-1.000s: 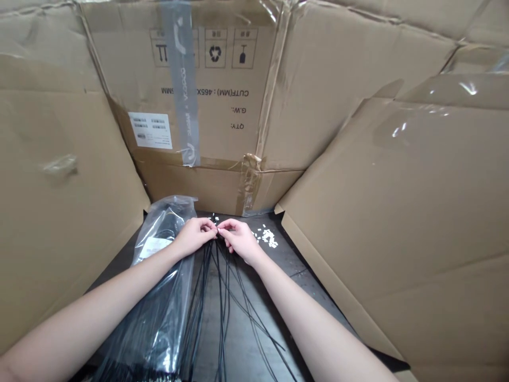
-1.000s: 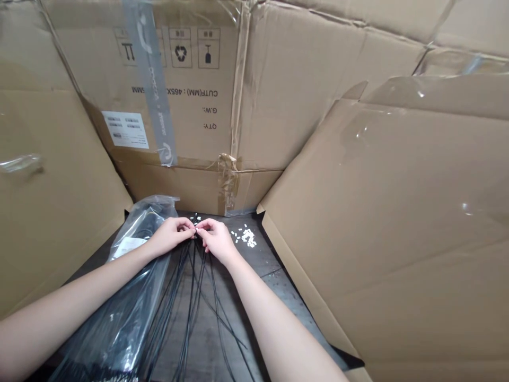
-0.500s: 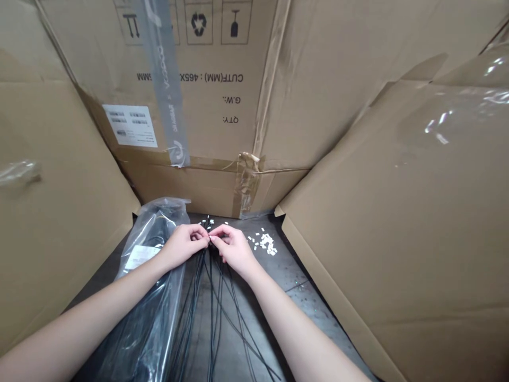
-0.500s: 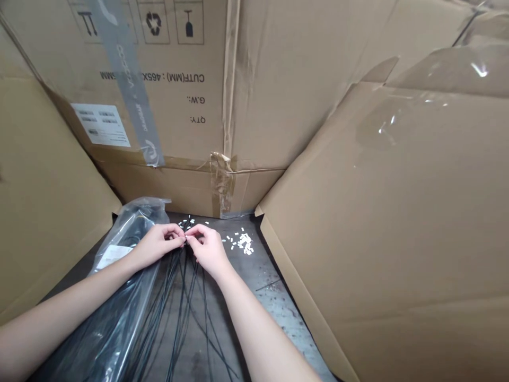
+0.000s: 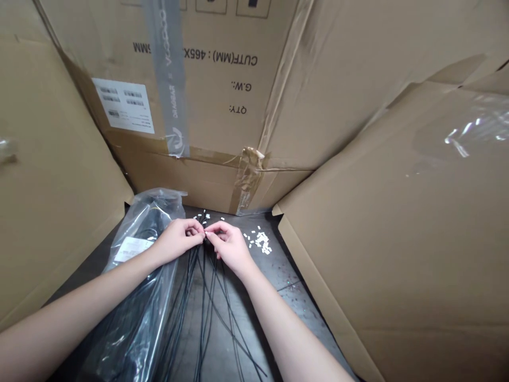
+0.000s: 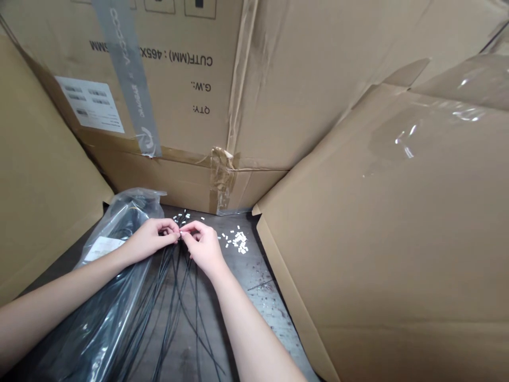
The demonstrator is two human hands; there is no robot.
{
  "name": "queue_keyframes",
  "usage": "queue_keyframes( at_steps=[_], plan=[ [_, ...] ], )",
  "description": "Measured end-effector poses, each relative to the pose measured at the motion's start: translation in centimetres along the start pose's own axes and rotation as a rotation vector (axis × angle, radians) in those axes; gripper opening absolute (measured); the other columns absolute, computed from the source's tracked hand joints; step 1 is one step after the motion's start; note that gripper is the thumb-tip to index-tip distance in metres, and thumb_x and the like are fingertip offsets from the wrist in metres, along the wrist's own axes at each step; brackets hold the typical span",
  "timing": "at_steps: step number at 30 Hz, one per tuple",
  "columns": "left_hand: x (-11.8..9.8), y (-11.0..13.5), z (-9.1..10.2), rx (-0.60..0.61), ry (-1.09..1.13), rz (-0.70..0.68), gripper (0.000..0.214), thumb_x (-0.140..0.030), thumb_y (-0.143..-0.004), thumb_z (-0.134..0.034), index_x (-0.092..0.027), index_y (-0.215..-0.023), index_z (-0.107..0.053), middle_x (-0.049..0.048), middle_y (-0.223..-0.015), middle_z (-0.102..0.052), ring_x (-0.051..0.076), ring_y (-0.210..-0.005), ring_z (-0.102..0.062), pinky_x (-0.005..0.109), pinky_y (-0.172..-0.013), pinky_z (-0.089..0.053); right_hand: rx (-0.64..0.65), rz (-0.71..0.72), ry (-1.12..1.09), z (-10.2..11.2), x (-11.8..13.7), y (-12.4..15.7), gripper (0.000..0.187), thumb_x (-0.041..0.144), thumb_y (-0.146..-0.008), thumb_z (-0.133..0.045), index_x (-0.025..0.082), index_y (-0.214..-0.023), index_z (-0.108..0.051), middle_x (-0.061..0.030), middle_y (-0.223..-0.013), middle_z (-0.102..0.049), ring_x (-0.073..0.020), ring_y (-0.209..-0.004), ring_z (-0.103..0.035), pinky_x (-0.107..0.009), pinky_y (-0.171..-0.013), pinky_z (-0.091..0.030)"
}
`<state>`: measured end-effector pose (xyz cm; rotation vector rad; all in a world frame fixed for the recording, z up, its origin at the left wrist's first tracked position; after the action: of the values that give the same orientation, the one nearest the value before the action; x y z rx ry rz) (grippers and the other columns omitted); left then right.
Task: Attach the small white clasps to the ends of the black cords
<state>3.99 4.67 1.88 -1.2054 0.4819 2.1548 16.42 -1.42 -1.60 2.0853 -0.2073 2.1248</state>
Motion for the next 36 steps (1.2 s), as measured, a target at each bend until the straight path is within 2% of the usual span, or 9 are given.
queue_keyframes(
  at_steps=[8,13,17,18,20,23,26,31,36],
  plan=[
    [0.3,-0.1,-0.1,-0.005,-0.054,-0.002,0.020,-0.030,-0.074,-0.060,-0.013,-0.078,-0.070,0.0014,-0.069,-0.065,0.013,-0.064,-0.055,0.024,-0.062,-0.039,-0.040,0.062,0.103,-0.1,0.6,0.3,0.017,0.034,-0.078,-0.061,0.018,-0.083,-0.061,0.0046,-0.057,-0.053,-0.0068,-0.039,-0.045,-0.017,-0.032,-0.037],
    [0.7,-0.3,-0.3,0.004,-0.067,0.008,0.020,-0.030,-0.076,-0.059,-0.014,-0.080,-0.070,-0.0004,-0.067,-0.063,0.011,-0.059,-0.051,0.023,-0.058,-0.036,-0.042,0.003,0.055,0.0,0.2,0.4,0.022,0.038,-0.074,-0.065,0.018,-0.081,-0.061,0.0039,-0.061,-0.055,-0.0078,-0.043,-0.048,-0.018,-0.033,-0.040],
    [0.4,-0.4,0.2,-0.039,-0.104,-0.024,0.022,-0.033,-0.079,-0.058,-0.015,-0.079,-0.069,-0.0043,-0.054,-0.050,0.010,-0.054,-0.043,0.023,-0.055,-0.030,-0.100,-0.059,0.072,-0.2,-0.1,0.1,0.024,0.040,-0.075,-0.062,0.018,-0.086,-0.060,0.0053,-0.060,-0.053,-0.0073,-0.040,-0.044,-0.019,-0.033,-0.035],
    [0.5,-0.4,0.4,-0.057,-0.110,-0.018,0.023,-0.035,-0.080,-0.057,-0.015,-0.078,-0.068,-0.0046,-0.053,-0.048,0.010,-0.053,-0.042,0.023,-0.055,-0.028,-0.153,-0.047,0.085,-0.1,0.0,-0.1,0.023,0.040,-0.076,-0.060,0.018,-0.084,-0.060,0.0051,-0.061,-0.053,-0.0072,-0.041,-0.044,-0.019,-0.034,-0.034],
    [0.6,-0.5,0.8,-0.089,-0.092,-0.014,0.025,-0.037,-0.082,-0.055,-0.016,-0.082,-0.067,-0.0039,-0.055,-0.051,0.011,-0.055,-0.046,0.023,-0.056,-0.030,-0.199,0.049,0.125,-0.5,0.8,-0.8,0.018,0.035,-0.076,-0.060,0.017,-0.079,-0.059,0.0015,-0.071,-0.059,-0.0063,-0.050,-0.048,-0.018,-0.044,-0.038],
    [1.0,-0.8,1.3,-0.150,0.005,0.000,0.025,-0.038,-0.085,-0.054,-0.015,-0.087,-0.064,-0.0006,-0.068,-0.061,0.012,-0.061,-0.053,0.023,-0.059,-0.036,-0.227,0.071,0.100,-1.4,1.1,-2.1,0.014,0.031,-0.075,-0.059,0.018,-0.080,-0.059,0.0008,-0.077,-0.061,-0.0078,-0.057,-0.051,-0.020,-0.051,-0.042],
    [1.5,-1.0,1.3,-0.175,0.077,0.018,0.022,-0.036,-0.086,-0.052,-0.016,-0.089,-0.061,0.0008,-0.074,-0.063,0.012,-0.065,-0.057,0.023,-0.061,-0.040,-0.265,0.086,0.113,-1.8,1.5,-2.9,0.011,0.028,-0.075,-0.059,0.019,-0.081,-0.058,0.0013,-0.078,-0.060,-0.0080,-0.060,-0.050,-0.020,-0.054,-0.043],
    [1.6,-1.1,1.0,-0.172,0.057,0.039,0.019,-0.034,-0.089,-0.050,-0.017,-0.090,-0.057,0.0001,-0.073,-0.060,0.011,-0.064,-0.055,0.022,-0.059,-0.040,-0.130,0.080,0.050,-1.7,1.0,-3.8,0.012,0.028,-0.073,-0.060,0.019,-0.078,-0.055,0.0034,-0.072,-0.055,-0.0069,-0.055,-0.049,-0.020,-0.051,-0.042],
    [1.5,-1.4,0.7,-0.120,0.133,0.080,0.017,-0.034,-0.085,-0.055,-0.017,-0.088,-0.055,-0.0018,-0.067,-0.057,0.010,-0.056,-0.054,0.021,-0.055,-0.042,-0.033,0.034,-0.013,-1.4,0.0,-5.0,0.012,0.030,-0.079,-0.057,0.020,-0.085,-0.052,0.0034,-0.078,-0.058,-0.0046,-0.051,-0.051,-0.016,-0.043,-0.040]
  ],
)
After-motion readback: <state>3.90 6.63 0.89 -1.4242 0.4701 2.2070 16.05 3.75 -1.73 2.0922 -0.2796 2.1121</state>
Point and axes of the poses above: each hand's wrist, its own y-axis away from the middle knuckle, its own z-axis out of the back of the hand, x = y × z, the point moved 6 cm from there along -y, towards the middle knuckle
